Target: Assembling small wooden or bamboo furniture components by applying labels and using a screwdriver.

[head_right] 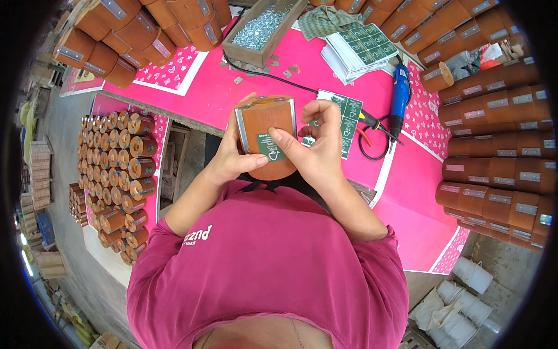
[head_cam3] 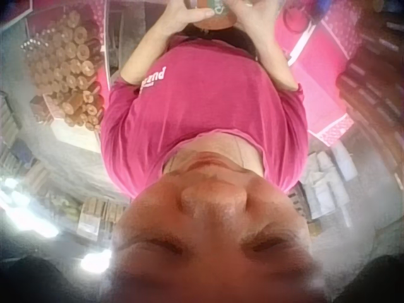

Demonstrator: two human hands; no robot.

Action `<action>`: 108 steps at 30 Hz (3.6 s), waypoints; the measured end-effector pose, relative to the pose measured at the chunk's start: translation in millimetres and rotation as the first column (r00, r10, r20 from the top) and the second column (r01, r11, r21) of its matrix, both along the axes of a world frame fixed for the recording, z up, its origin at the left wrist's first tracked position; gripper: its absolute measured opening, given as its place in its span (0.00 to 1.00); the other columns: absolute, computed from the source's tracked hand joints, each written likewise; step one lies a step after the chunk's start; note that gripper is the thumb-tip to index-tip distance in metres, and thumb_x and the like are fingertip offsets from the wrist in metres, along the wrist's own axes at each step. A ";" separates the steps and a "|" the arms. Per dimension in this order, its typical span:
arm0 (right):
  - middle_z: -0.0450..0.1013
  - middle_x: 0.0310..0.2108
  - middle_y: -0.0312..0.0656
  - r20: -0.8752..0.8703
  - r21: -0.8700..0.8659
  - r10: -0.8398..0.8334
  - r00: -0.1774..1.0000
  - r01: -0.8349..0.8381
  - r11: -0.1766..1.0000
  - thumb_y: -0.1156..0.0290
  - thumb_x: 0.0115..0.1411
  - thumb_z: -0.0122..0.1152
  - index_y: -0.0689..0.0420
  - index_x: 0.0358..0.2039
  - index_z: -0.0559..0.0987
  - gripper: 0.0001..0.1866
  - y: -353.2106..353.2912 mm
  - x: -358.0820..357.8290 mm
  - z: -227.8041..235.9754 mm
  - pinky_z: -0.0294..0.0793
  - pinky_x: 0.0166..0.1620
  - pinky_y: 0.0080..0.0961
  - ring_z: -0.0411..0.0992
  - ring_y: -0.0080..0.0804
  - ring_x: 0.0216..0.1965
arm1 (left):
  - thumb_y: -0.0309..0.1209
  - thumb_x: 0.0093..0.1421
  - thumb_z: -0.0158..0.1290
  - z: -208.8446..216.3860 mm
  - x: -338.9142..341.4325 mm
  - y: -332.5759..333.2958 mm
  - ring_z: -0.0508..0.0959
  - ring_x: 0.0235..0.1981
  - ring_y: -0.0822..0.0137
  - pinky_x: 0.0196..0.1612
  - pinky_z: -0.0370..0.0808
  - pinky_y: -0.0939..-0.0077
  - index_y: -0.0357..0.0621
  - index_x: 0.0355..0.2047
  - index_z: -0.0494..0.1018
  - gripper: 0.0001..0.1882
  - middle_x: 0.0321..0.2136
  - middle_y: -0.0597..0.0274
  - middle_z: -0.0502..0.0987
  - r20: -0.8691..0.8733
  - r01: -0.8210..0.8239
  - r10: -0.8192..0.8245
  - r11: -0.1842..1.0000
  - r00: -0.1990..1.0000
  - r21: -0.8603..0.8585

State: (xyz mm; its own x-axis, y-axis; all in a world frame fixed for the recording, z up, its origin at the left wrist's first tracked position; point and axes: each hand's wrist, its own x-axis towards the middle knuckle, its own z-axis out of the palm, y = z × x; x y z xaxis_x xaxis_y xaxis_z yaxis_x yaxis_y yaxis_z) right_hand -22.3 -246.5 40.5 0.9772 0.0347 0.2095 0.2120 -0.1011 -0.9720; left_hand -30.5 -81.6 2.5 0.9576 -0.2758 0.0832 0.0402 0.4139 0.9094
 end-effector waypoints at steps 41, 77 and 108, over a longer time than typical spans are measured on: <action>0.51 0.60 0.52 0.085 -0.622 0.448 0.890 -0.304 0.721 0.71 0.43 0.70 0.53 0.61 0.60 0.44 -13.9 36.4 -33.1 0.59 0.60 0.40 0.53 0.51 0.62 | 0.39 0.42 0.67 -11.1 23.4 44.8 0.60 0.61 0.50 0.61 0.58 0.58 0.46 0.54 0.68 0.37 0.59 0.50 0.61 0.573 -0.424 -0.033 0.638 0.819 0.643; 0.67 0.53 0.44 0.289 -0.589 0.377 0.880 -0.147 0.794 0.82 0.45 0.62 0.61 0.55 0.65 0.33 -17.3 14.6 -42.1 0.64 0.56 0.38 0.62 0.49 0.55 | 0.30 0.45 0.64 -9.4 20.5 42.5 0.72 0.52 0.52 0.52 0.69 0.63 0.42 0.41 0.76 0.21 0.49 0.53 0.73 0.671 -0.540 -0.022 0.575 0.741 0.615; 0.70 0.47 0.42 -0.203 -0.008 0.181 0.962 -0.187 0.982 0.73 0.55 0.63 0.61 0.49 0.69 0.21 1.4 38.0 -52.5 0.73 0.45 0.27 0.69 0.31 0.50 | 0.31 0.47 0.64 -12.4 9.3 38.9 0.75 0.48 0.55 0.49 0.73 0.66 0.42 0.45 0.76 0.22 0.53 0.46 0.68 0.524 -0.467 0.110 0.628 0.845 0.622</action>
